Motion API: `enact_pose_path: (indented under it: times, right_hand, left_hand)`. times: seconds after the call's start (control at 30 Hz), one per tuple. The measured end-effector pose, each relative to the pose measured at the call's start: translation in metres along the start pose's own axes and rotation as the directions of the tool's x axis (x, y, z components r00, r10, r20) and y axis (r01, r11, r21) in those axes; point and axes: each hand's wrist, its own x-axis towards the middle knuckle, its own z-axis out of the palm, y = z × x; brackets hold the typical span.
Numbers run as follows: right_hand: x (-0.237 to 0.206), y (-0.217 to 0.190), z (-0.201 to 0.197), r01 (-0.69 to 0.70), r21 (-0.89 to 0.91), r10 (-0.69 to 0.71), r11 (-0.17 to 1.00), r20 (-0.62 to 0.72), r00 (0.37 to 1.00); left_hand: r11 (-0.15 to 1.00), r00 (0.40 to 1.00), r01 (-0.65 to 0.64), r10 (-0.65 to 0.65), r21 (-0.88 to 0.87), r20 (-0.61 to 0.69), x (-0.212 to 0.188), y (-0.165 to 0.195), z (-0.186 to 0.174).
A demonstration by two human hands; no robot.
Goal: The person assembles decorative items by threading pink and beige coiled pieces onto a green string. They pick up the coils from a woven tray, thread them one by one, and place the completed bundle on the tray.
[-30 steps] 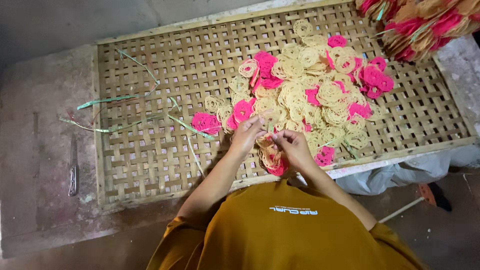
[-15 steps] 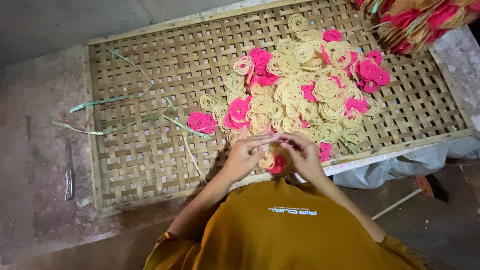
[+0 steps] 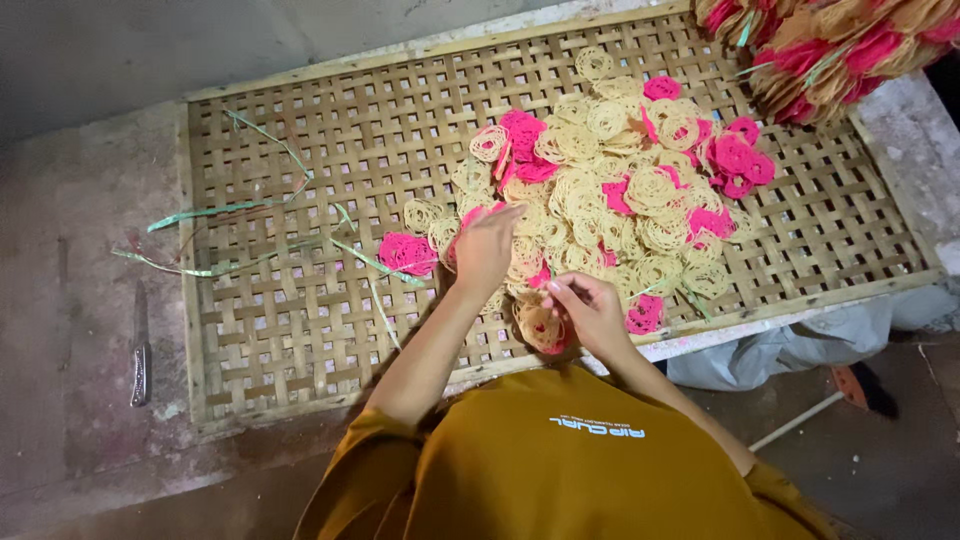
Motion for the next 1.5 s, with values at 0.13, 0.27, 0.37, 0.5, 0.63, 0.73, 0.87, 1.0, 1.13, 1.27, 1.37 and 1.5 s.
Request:
enact_pose_path:
  times: [0.13, 0.27, 0.37, 0.5, 0.63, 0.73, 0.87, 1.0, 1.13, 1.27, 1.37, 1.5]
  right_hand:
    - [0.008, -0.003, 0.008, -0.006, -0.016, 0.006, 1.0, 0.003, 1.0]
    - [0.014, -0.007, 0.013, 0.006, -0.044, -0.005, 0.999, 0.021, 1.0]
    - [0.016, -0.01, 0.009, -0.034, -0.02, 0.034, 0.999, 0.023, 0.999]
    - [0.02, -0.004, 0.007, -0.09, -0.022, 0.091, 0.996, 0.013, 0.996]
    - [0.027, 0.007, 0.013, -0.063, -0.085, 0.067, 0.994, 0.046, 0.997]
    - [0.029, 0.009, 0.015, -0.069, -0.137, 0.078, 0.988, 0.058, 0.995]
    - [0.028, 0.006, 0.018, -0.01, -0.134, 0.023, 0.991, 0.092, 0.996]
    - [0.028, 0.003, 0.021, -0.195, -0.008, 0.196, 0.981, 0.048, 0.979]
    - [0.029, 0.002, 0.02, -0.162, -0.04, 0.164, 0.986, 0.071, 0.984]
    - [0.031, 0.004, 0.021, -0.125, -0.06, 0.129, 0.99, 0.07, 0.989]
    - [0.033, 0.005, 0.022, -0.114, -0.042, 0.117, 0.993, 0.072, 0.991]
    - [0.032, 0.003, 0.023, -0.052, -0.074, 0.059, 0.996, 0.092, 0.994]
  left_hand:
    - [0.968, 0.963, -0.247, 0.249, 0.031, -0.101, -0.009, 0.013, -0.008]
    - [0.948, 0.935, -0.251, 0.29, 0.196, -0.205, 0.005, 0.019, -0.01]
    - [1.0, 0.987, -0.025, 0.027, 0.013, -0.156, 0.013, 0.012, -0.009]
    - [0.604, 0.944, 0.297, -0.302, -0.739, 0.133, -0.003, -0.002, -0.005]
    - [0.212, 0.947, 0.255, -0.252, -0.944, 0.199, -0.029, -0.012, -0.002]
    - [0.336, 0.917, 0.307, -0.354, -0.891, 0.182, -0.041, -0.009, -0.009]
    - [0.949, 0.956, -0.005, -0.089, -0.315, -0.281, -0.045, -0.003, -0.024]
    - [0.989, 0.956, 0.113, -0.135, -0.098, -0.262, -0.036, -0.008, -0.034]
    - [0.996, 0.967, 0.088, -0.089, -0.013, -0.239, -0.022, -0.022, -0.044]
    - [0.995, 0.954, 0.059, -0.079, -0.08, -0.289, -0.012, -0.027, -0.044]
    - [0.976, 0.968, 0.181, -0.199, -0.124, -0.156, -0.008, -0.026, -0.038]
    - [0.993, 0.967, 0.109, -0.095, 0.047, -0.234, -0.008, -0.028, -0.035]
